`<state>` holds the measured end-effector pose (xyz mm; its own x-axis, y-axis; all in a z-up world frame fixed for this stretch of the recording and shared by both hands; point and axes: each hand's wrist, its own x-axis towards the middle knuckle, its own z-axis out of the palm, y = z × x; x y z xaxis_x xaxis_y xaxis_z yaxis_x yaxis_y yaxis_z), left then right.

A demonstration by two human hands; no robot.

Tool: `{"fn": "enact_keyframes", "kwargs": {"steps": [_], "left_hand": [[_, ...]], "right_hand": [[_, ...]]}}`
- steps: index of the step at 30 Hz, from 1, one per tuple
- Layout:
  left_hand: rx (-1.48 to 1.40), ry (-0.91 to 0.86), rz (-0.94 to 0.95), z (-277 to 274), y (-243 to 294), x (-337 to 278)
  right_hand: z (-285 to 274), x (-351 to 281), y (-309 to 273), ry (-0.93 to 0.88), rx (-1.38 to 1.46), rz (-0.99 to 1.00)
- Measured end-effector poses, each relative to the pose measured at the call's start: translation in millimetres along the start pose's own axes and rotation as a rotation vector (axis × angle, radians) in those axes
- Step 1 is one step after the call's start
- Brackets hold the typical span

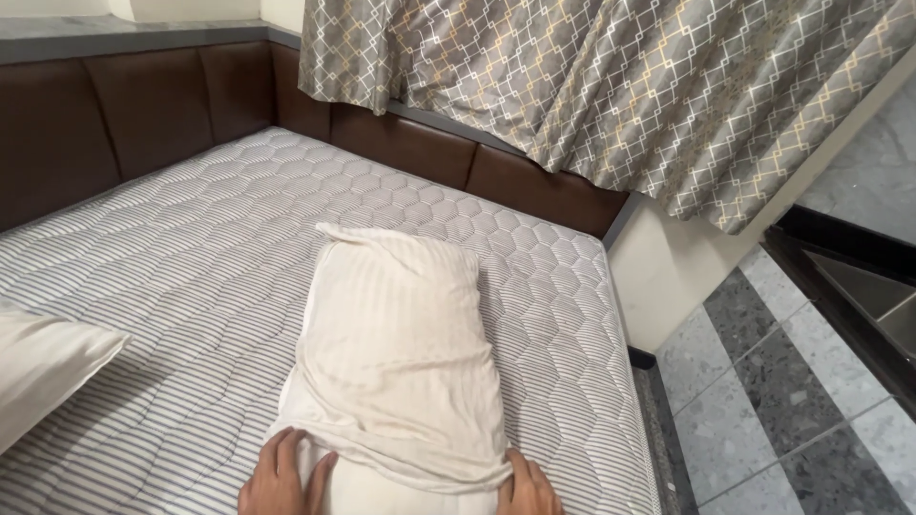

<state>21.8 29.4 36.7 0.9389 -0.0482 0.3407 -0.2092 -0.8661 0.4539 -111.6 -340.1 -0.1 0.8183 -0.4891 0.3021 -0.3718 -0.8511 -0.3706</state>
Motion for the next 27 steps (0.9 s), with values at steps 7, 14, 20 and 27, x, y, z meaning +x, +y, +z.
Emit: {"fn": "enact_keyframes", "kwargs": {"steps": [7, 14, 20, 27], "left_hand": [[-0.106, -0.087, -0.007, -17, 20, 4], [-0.02, -0.183, -0.097, -7, 32, 16], [-0.035, -0.171, -0.127, 5, 34, 27], [-0.068, -0.186, -0.097, -7, 45, 39]], "right_hand": [[13, -18, -24, 0.236, 0.212, -0.127], [29, -6, -39, 0.132, 0.34, -0.136], [35, 13, -48, 0.023, 0.327, 0.017], [-27, 28, -95, -0.283, 0.336, 0.228]]}}
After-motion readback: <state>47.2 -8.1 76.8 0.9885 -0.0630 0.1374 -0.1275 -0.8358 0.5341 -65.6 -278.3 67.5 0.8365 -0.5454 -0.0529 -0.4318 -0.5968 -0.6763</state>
